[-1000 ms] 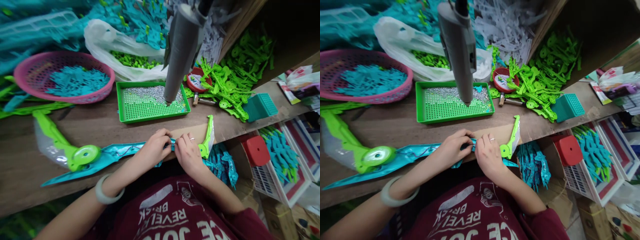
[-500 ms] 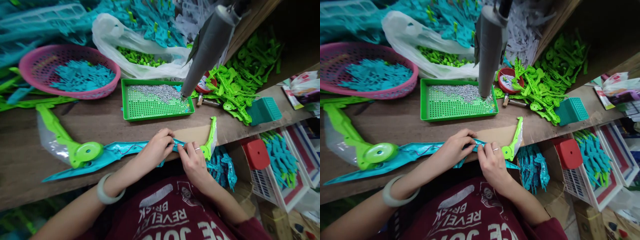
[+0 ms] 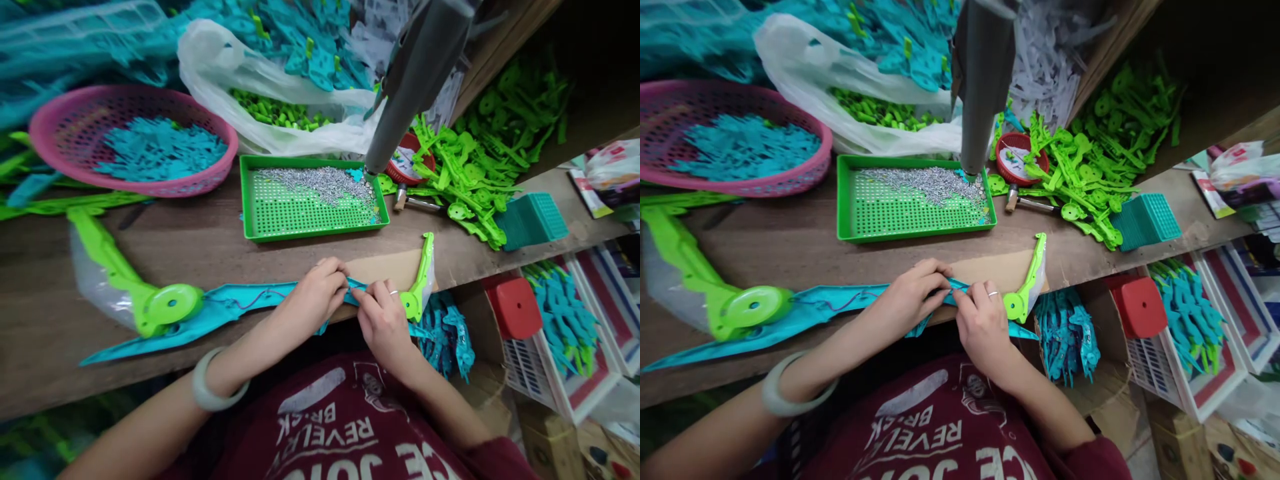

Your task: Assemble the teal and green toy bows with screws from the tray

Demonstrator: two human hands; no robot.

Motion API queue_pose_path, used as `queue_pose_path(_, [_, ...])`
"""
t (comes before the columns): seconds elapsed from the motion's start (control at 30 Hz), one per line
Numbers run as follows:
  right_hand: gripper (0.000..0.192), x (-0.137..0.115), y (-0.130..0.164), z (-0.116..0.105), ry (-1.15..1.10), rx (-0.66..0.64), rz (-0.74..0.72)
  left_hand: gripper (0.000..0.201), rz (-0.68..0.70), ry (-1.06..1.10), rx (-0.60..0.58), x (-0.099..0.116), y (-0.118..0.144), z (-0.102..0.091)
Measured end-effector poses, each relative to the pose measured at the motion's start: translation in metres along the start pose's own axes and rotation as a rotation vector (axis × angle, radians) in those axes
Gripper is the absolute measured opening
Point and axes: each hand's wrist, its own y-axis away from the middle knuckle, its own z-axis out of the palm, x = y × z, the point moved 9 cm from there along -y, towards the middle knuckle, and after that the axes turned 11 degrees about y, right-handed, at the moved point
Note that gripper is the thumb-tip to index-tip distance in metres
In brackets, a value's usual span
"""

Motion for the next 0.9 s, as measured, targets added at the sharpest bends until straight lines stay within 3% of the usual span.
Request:
queue_pose_path(0.2, [0.027,0.009,-0.0018,0.0011,-0.169,0.021,0.061,0.014,0.009,-0.009,-0.005,0.0003,0.0004,-0.0004])
queue_pose_path(0.6, [0.027,0.0065,0.0014,-0.0024,-0.178,0.093,0.059,0.016,0.018,0.011,-0.006,0.0007,0.0017,-0.001])
queue_pose_path(0.9, [0.028,0.0054,-0.001,-0.0011,-0.172,0.056,0.063,0.018,-0.011,0.022,-0.053,-0.0007,0.002,-0.0007])
